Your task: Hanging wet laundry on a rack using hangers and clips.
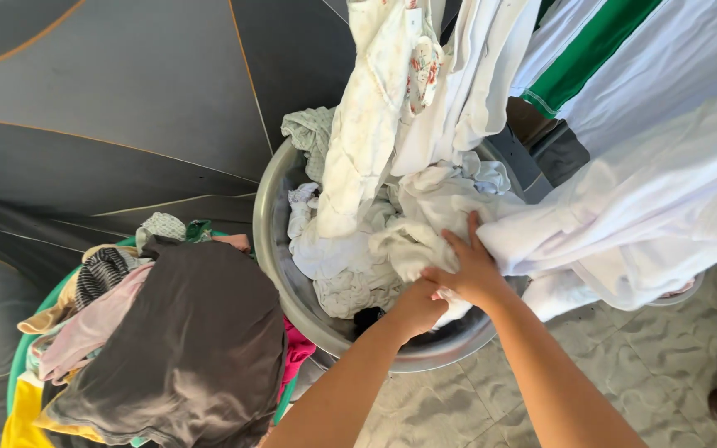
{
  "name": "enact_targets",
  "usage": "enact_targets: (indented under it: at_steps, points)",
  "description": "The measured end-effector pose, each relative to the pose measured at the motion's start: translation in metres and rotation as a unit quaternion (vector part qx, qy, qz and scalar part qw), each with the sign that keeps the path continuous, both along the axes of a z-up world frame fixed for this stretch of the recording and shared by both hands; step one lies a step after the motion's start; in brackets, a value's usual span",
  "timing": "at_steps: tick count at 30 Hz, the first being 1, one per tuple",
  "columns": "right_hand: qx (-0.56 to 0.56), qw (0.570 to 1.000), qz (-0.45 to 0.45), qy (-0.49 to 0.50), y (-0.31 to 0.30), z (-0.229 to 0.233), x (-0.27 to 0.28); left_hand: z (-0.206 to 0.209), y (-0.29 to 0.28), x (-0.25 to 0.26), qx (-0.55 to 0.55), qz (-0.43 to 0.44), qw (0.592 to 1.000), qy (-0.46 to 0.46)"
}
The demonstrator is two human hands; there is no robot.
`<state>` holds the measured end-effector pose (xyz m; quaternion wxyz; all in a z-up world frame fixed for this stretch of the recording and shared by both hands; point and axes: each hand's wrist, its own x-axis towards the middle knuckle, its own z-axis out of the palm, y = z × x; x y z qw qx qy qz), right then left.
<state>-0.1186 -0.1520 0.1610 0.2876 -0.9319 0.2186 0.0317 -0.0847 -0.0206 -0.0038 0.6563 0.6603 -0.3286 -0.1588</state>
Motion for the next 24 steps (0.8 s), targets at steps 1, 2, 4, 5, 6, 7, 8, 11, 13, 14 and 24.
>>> enact_targets:
  at_steps: [1, 2, 4, 5, 6, 7, 8, 11, 13, 14, 24]
  points:
    - [-0.053, 0.998, 0.007, 0.028, -0.004, -0.003, -0.003, 0.003, 0.002, 0.000, 0.020, -0.042, 0.999, 0.026]
    - [-0.106, 0.993, 0.014, 0.056, -0.009, -0.006, -0.005, 0.005, 0.003, -0.001, 0.040, -0.084, 0.994, 0.052]
    - [-0.093, 0.993, 0.003, 0.079, -0.013, -0.024, -0.011, -0.015, 0.023, 0.028, 0.089, -0.053, 0.974, 0.200]
    - [-0.079, 0.991, -0.009, 0.105, -0.017, -0.034, -0.016, -0.026, 0.032, 0.040, 0.137, -0.025, 0.929, 0.344]
    - [-0.079, 0.991, -0.012, 0.106, -0.017, -0.036, -0.016, -0.047, 0.044, 0.064, 0.139, -0.028, 0.928, 0.344]
    - [-0.053, 0.990, -0.028, 0.129, -0.017, -0.039, -0.017, -0.068, 0.056, 0.088, 0.205, 0.104, 0.957, 0.175]
    - [-0.026, 0.987, -0.044, 0.152, -0.017, -0.042, -0.018, -0.090, 0.067, 0.111, 0.259, 0.229, 0.938, -0.006]
    - [-0.090, 0.996, -0.016, 0.018, -0.041, -0.091, -0.028, -0.066, 0.092, 0.149, 0.306, 0.191, 0.928, 0.097]
    - [-0.041, 0.993, -0.069, 0.090, -0.030, -0.068, -0.027, -0.013, 0.109, 0.150, 0.351, 0.158, 0.901, 0.200]
    - [0.009, 0.980, -0.116, 0.160, -0.024, -0.056, -0.025, 0.020, 0.111, 0.148, 0.373, 0.142, 0.882, 0.251]
    - [-0.086, 0.987, -0.046, 0.125, -0.045, -0.102, -0.032, -0.002, 0.105, 0.125, 0.498, 0.189, 0.846, -0.020]
